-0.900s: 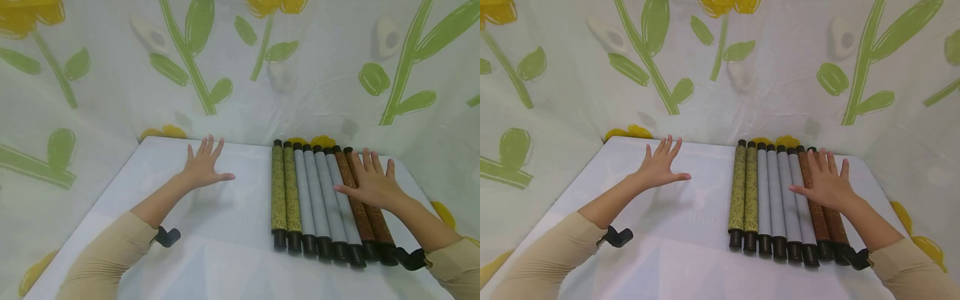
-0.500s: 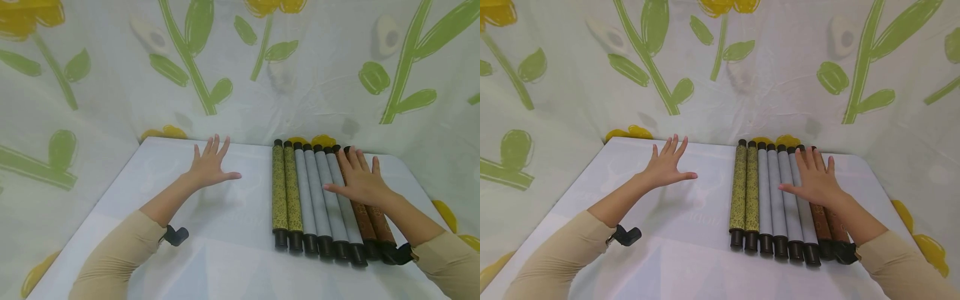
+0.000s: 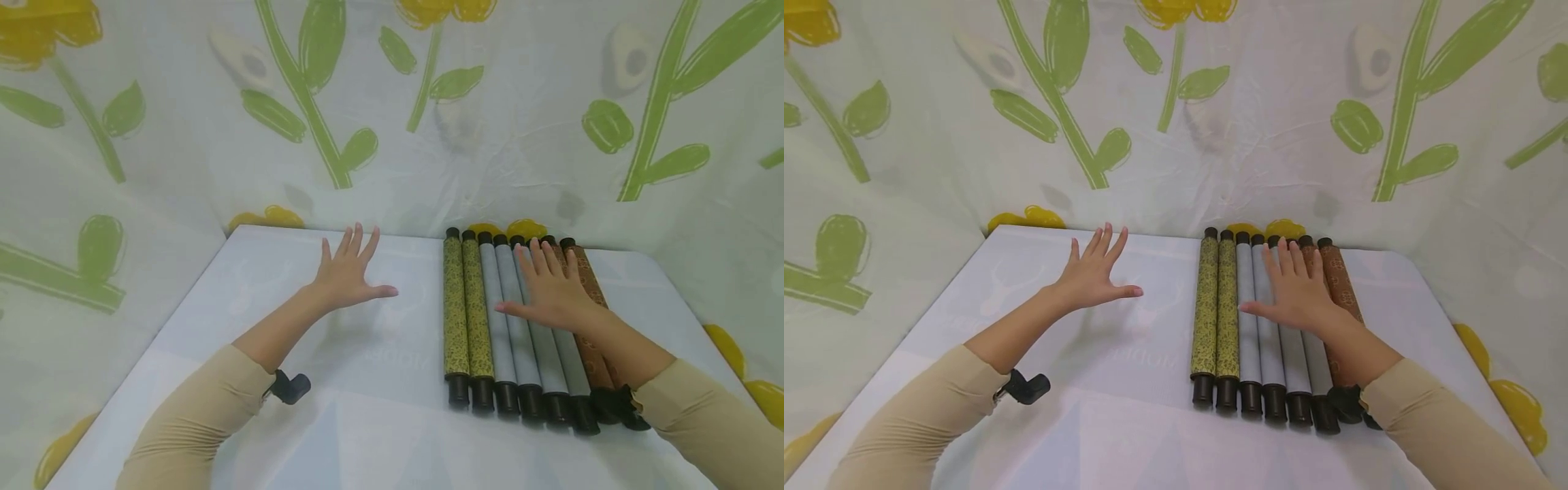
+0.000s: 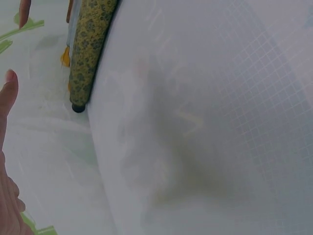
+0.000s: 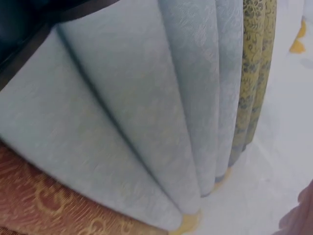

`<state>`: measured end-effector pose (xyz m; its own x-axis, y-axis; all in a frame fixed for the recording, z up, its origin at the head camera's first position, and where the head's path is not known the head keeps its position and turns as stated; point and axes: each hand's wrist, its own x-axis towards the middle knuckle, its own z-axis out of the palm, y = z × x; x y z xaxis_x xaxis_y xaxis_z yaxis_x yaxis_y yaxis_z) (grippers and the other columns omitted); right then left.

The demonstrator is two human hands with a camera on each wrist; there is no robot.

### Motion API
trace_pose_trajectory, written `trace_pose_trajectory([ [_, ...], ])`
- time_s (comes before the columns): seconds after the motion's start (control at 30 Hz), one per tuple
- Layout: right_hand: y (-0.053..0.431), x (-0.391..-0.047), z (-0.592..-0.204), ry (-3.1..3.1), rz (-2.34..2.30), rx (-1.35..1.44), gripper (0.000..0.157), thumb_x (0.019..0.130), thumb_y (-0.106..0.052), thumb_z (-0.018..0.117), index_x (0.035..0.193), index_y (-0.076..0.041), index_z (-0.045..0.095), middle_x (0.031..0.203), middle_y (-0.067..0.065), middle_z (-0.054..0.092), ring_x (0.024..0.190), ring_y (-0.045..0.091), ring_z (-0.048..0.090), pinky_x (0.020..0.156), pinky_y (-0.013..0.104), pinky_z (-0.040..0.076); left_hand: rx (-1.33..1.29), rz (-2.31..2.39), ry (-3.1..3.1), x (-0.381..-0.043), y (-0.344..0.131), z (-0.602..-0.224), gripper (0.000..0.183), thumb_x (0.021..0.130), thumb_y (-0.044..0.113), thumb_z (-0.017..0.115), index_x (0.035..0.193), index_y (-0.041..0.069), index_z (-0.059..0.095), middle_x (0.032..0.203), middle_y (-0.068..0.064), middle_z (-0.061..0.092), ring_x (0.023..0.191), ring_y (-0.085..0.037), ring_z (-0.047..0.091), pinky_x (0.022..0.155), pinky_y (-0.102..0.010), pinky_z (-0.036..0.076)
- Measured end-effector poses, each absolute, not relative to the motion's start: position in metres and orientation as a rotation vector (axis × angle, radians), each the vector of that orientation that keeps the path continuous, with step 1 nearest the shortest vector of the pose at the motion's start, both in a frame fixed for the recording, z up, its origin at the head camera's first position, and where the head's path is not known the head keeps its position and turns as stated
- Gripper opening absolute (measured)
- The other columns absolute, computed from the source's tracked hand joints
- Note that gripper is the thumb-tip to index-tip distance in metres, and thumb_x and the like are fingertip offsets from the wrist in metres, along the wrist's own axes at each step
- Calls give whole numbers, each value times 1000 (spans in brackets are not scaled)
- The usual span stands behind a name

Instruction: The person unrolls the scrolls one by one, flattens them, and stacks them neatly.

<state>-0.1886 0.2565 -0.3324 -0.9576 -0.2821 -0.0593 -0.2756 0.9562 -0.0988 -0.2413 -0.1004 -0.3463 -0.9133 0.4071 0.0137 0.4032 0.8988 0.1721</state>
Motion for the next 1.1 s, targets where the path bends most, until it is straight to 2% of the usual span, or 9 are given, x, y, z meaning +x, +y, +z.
trace_pose_trajectory([
  [0.27, 242, -194, -340, 3031, -147, -490, 110, 81, -71, 51, 151, -4, -2, 154, 28, -10, 140, 49, -4, 105, 67, -8, 674, 237, 3039, -241, -94, -352, 112, 74, 79, 48, 153, 19, -3, 157, -17, -7, 145, -33, -5, 107, -67, -4],
  [0.47, 236, -199, -347, 3017, -113, -491, 111, 82, -70, 50, 150, 0, -1, 153, 32, 0, 136, 54, 12, 105, 69, 9, 713, 163, 3017, -241, -84, -358, 112, 74, 80, 48, 153, 20, -2, 158, -18, -3, 145, -33, -3, 108, -65, -4],
  [0.63, 230, -203, -351, 3031, -100, -503, 110, 82, -70, 52, 150, 3, 5, 152, 33, 9, 131, 55, 24, 102, 68, 22, 744, 129, 3015, -243, -76, -365, 112, 74, 80, 48, 153, 20, -3, 158, -18, -3, 145, -33, -1, 109, -64, -1],
  [0.83, 221, -207, -357, 3001, -136, -492, 105, 84, -62, 56, 149, 3, 5, 151, 33, 12, 128, 58, 27, 97, 70, 26, 794, 125, 3004, -243, -66, -374, 112, 73, 81, 48, 153, 21, -3, 158, -17, -2, 145, -32, 1, 110, -63, 1],
  [1.1, 207, -213, -367, 2943, -372, -412, 94, 87, -42, 65, 147, 9, 13, 141, 39, 25, 126, 56, 29, 98, 63, 33, 867, 54, 2963, -240, -52, -385, 112, 73, 82, 46, 153, 20, -2, 158, -18, 2, 145, -32, 5, 112, -59, 8],
])
